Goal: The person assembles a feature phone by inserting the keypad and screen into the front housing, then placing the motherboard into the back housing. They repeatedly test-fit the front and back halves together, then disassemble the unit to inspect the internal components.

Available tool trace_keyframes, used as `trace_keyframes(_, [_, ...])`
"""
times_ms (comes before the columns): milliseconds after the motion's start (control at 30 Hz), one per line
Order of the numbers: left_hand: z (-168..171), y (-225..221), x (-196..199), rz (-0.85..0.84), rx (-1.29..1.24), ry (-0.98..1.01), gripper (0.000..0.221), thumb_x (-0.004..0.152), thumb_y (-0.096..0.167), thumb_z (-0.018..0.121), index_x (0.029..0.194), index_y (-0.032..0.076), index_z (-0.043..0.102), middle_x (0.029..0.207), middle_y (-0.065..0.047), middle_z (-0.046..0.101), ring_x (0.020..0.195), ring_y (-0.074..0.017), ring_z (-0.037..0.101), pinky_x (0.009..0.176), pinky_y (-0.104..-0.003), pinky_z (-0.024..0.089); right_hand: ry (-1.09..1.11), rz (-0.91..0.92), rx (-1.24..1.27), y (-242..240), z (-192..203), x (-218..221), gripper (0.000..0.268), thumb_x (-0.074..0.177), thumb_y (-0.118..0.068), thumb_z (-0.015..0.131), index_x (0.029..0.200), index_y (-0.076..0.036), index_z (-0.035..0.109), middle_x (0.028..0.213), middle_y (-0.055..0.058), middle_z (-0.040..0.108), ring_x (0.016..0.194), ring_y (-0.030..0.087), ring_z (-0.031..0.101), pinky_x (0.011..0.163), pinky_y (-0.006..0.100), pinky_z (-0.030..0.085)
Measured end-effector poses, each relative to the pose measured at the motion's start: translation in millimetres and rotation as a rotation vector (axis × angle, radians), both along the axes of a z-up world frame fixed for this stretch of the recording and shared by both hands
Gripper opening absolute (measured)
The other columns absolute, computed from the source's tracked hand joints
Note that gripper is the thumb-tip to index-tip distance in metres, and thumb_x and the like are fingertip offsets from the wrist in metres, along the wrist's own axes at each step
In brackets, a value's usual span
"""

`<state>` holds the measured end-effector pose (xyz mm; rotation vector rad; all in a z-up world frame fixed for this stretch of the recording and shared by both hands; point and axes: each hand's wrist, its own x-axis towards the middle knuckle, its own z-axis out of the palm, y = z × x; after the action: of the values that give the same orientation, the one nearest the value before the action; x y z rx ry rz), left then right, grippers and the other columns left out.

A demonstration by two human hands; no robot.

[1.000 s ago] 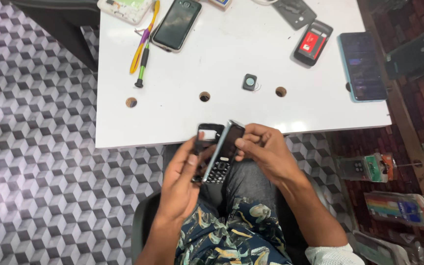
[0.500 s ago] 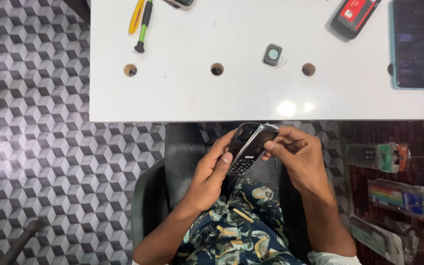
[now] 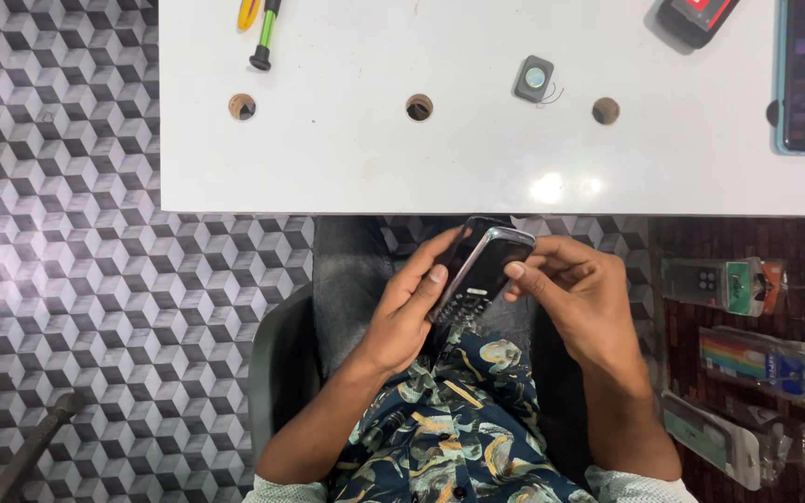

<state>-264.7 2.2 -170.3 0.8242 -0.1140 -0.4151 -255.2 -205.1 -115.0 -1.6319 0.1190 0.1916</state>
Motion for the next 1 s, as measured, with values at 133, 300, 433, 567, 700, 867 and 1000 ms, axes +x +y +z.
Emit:
trace_keyframes(133, [-3.5,0.8,-0.9,-0.001,0.015,-0.011,0.049,0.114,0.02,0.04,0.158,0.001,0.038,0.149,-0.015,0.054,0.132,-0.0186,0.057,0.11,-0.032,0.05,0.045,0.04,0.036,0.6,-0.4,1.5,0.019,0.09,0.001,0.072,0.108,0.007,0.072,0.084,0.011,0.075,0.073,0.014,0.071,0.067,0.025,0.06])
trace_keyframes(300, [-8.3,-0.3,-4.2,-0.022,-0.07,0.032,0.049,0.114,0.021,0.04,0.16,0.002,0.036,0.145,-0.014,0.056,0.127,-0.0163,0.059,0.106,-0.03,0.051,0.038,0.01,-0.032,4.5,-4.5,2.3,0.016,0.093,0.0,0.073,0.107,0.008,0.072,0.084,0.011,0.073,0.075,0.013,0.071,0.069,0.025,0.06])
trace_keyframes(433, [-11.2,-2.5,-4.8,-0.025,-0.058,0.023,0.051,0.114,0.025,0.04,0.159,0.001,0.036,0.143,-0.012,0.057,0.127,-0.0158,0.058,0.106,-0.031,0.051,0.045,-0.03,-0.061,5.4,-6.5,0.2,0.019,0.091,0.0,0.074,0.109,0.008,0.072,0.085,0.011,0.074,0.074,0.013,0.071,0.068,0.025,0.061])
trace_keyframes(567, [-9.6,-2.3,-5.9,0.012,0.111,-0.117,0.055,0.114,0.029,0.046,0.16,0.0,0.037,0.142,-0.015,0.059,0.132,-0.0187,0.055,0.113,-0.033,0.046,-0.004,-0.044,-0.084,8.7,-8.6,-1.5,0.022,0.091,0.001,0.073,0.111,0.008,0.07,0.087,0.011,0.075,0.075,0.014,0.072,0.068,0.025,0.063])
trace_keyframes(700, [-4.8,0.7,-5.3,0.011,0.185,-0.202,0.058,0.112,0.031,0.05,0.159,0.0,0.034,0.146,-0.015,0.057,0.137,-0.0213,0.054,0.116,-0.035,0.044,-0.022,-0.063,-0.08,10.8,-8.3,-3.2,0.024,0.091,0.001,0.073,0.114,0.009,0.07,0.092,0.013,0.076,0.077,0.014,0.073,0.069,0.025,0.062])
trace_keyframes(867, [-0.2,1.2,-5.3,0.012,0.238,-0.232,0.056,0.114,0.03,0.046,0.159,0.0,0.033,0.144,-0.016,0.058,0.137,-0.0217,0.055,0.115,-0.035,0.045,-0.036,-0.077,-0.044,13.6,-8.2,-5.5,0.024,0.092,0.002,0.072,0.115,0.008,0.071,0.095,0.013,0.076,0.079,0.014,0.073,0.07,0.025,0.063])
trace_keyframes(1000, [-0.5,0.9,-6.9,0.015,0.265,-0.218,0.055,0.114,0.032,0.045,0.159,0.002,0.034,0.142,-0.016,0.059,0.135,-0.0217,0.056,0.114,-0.035,0.046,-0.04,-0.087,-0.025,15.2,-9.1,-7.4,0.025,0.093,0.002,0.071,0.118,0.008,0.07,0.096,0.013,0.076,0.079,0.015,0.072,0.071,0.026,0.063])
